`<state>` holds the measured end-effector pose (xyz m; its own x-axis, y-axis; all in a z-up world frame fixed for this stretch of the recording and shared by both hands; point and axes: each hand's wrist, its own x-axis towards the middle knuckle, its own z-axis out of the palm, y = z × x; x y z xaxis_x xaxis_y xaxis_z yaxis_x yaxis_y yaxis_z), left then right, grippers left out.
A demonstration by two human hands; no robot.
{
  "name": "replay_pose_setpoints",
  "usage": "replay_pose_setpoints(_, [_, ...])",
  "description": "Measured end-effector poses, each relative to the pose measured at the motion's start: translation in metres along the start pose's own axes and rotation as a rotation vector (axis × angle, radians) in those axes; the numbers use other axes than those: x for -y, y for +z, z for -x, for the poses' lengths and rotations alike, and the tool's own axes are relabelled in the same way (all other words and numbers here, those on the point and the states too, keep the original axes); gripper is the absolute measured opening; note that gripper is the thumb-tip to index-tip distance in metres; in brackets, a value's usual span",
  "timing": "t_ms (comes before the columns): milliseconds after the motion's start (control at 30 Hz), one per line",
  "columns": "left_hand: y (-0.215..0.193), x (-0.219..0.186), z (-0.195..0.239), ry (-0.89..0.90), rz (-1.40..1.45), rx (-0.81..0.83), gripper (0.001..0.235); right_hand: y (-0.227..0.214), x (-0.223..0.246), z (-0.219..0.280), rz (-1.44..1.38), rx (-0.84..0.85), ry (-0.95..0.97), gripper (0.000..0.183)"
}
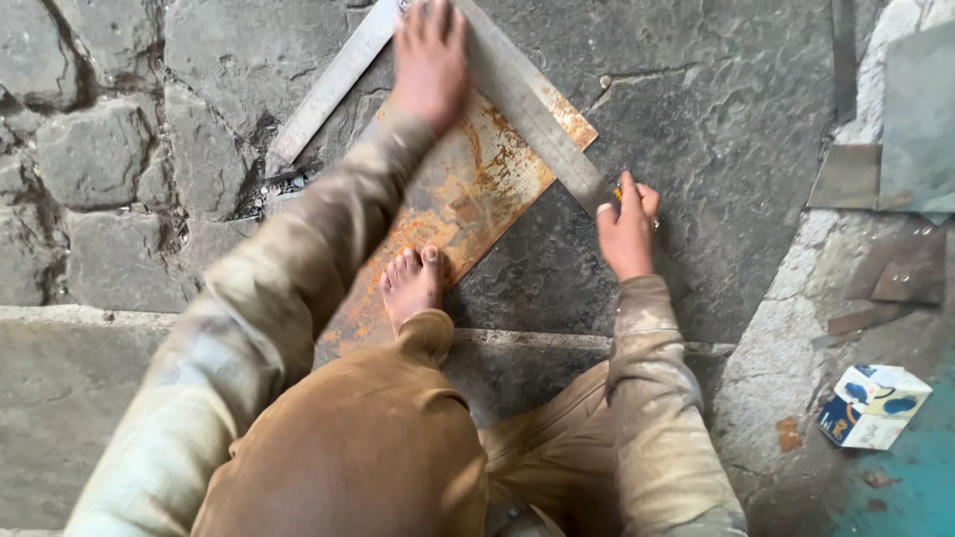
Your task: The person uses a metal square and a pencil to draw straight lines on a rusty rectangular metal sheet. They repeatedly reposition the square to mark multiple parallel and intersecting lines across the surface.
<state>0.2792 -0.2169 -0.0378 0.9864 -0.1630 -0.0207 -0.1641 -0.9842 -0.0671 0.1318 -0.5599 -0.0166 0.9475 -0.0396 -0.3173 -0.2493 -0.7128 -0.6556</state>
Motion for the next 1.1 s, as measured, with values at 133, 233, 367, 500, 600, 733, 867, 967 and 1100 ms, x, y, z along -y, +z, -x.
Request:
replay_pose_setpoints(133, [-0.040, -0.068, 0.040, -0.164, 0.362, 0.578, 0.114, 0.009, 0.013, -0.037, -0.152, 0.040, -0.072, 0.052])
replay_pose_setpoints(233, [-0.064, -0.081, 0.043, -0.178, 0.328, 0.584, 0.121, 0.027, 0.066, -0.090, -0.072, -0.043, -0.199, 0.043])
replay_pose_setpoints(367, [-0.065, -0.081, 0.033, -0.158, 0.268, 0.474, 0.114, 0.059, 0.143, -0.147, -0.039, -0.107, -0.431, 0.035])
replay_pose_setpoints(500, [-0.045, -0.091, 0.033, -0.176, 0.224, 0.485, 0.104, 0.095, 0.171, -0.180, 0.037, -0.091, -0.561, 0.025])
replay_pose_setpoints(600, [-0.035, -0.090, 0.032, -0.189, 0.207, 0.368, 0.090, 0.109, 0.175, -0.198, 0.025, -0.016, -0.521, 0.019])
replay_pose_setpoints(733, [-0.039, -0.095, 0.034, -0.173, 0.274, 0.455, 0.084, 0.063, 0.135, -0.167, 0.105, 0.060, -0.641, 0.013])
replay_pose_setpoints(867, [-0.046, -0.093, 0.021, -0.177, 0.259, 0.519, 0.082, -0.029, 0.064, -0.070, 0.361, 0.151, -0.501, 0.024])
replay_pose_setpoints(967, [-0.047, -0.095, 0.027, -0.181, 0.230, 0.566, 0.082, -0.052, 0.035, -0.052, 0.431, 0.233, -0.469, 0.024])
replay_pose_setpoints(1100, [-0.043, -0.098, 0.018, -0.214, 0.227, 0.437, 0.073, -0.032, 0.071, -0.102, 0.161, 0.183, -0.373, 0.024])
